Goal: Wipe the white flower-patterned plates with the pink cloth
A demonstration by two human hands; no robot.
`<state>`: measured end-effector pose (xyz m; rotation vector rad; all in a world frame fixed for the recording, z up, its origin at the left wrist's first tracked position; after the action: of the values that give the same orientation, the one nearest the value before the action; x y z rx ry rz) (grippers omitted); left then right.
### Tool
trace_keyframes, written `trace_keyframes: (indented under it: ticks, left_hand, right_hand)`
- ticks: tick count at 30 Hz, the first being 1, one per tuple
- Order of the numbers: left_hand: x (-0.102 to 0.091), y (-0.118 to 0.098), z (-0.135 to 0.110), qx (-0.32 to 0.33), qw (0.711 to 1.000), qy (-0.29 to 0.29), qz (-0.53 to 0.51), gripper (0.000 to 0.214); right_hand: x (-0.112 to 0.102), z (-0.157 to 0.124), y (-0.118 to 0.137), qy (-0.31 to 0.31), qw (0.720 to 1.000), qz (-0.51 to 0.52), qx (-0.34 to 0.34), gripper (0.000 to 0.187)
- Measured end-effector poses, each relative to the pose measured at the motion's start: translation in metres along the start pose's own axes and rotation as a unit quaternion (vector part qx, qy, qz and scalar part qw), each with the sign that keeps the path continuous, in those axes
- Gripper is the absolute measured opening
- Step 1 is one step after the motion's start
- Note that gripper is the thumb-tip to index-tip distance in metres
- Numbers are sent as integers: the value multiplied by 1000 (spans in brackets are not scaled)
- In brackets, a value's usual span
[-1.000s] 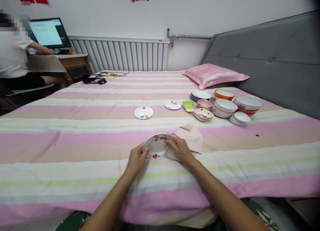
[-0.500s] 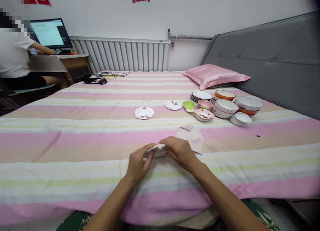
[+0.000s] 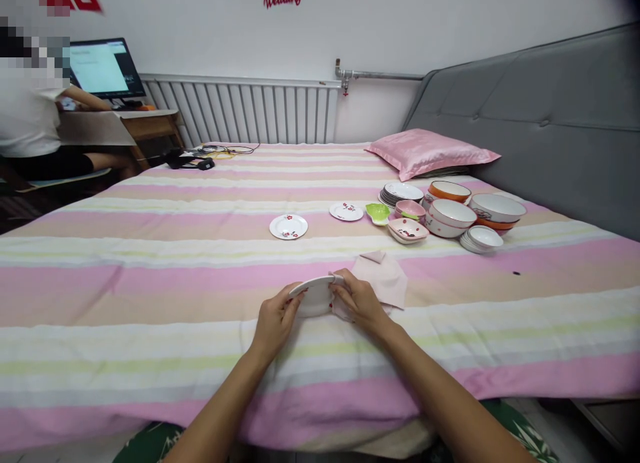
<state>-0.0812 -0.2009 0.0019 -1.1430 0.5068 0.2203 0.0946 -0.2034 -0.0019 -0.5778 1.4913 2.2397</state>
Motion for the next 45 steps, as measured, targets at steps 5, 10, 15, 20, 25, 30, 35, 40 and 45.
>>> trace_keyframes:
  ticks: [5,10,15,20,25,30,35,40,45]
  left_hand:
    - [-3,9,2,-43,998,-26,-38,31]
    - [-2,17,5,-63,994,-59,-71,30]
    - [2,24,6,-69,990,-88,-87,31]
    - [6,34,7,-84,988,-98,-88,34]
    - [10,40,9,-100,984,-106,-99,36]
    - [12,39,11,-120,980,-113,-115,36]
    - [13,33,12,-154,972,-120,-130,37]
    - [18,29,13,-195,962,-123,-146,42]
    - [26,23,17,-231,953,-121,-151,40]
  right_hand:
    - [13,-8,-21,-30,999,-4,41,21]
    - [18,-8,-28,-50,996,-26,63,22]
    - [18,-4,-31,-52,995,-44,69,22]
    - [17,-2,-34,-51,994,-56,74,24]
    - [15,-1,-37,-48,993,-73,78,24]
    - [12,0,-38,-45,991,-92,82,23]
    - [6,1,-34,-42,990,-110,82,23]
    - [-2,0,-32,-37,988,-122,90,22]
    - [-11,1,-34,-25,985,-134,106,21]
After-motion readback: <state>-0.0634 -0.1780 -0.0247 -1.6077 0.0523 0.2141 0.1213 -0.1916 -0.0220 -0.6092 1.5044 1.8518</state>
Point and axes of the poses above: each hand's wrist, its own z-axis towards the middle knuckle, its own x-axis out of the palm, y = z × x, the point moved 6 cm from there along z, towards the middle knuckle, and after that the axes turned 3 degrees about z, right-handed, at the moved point
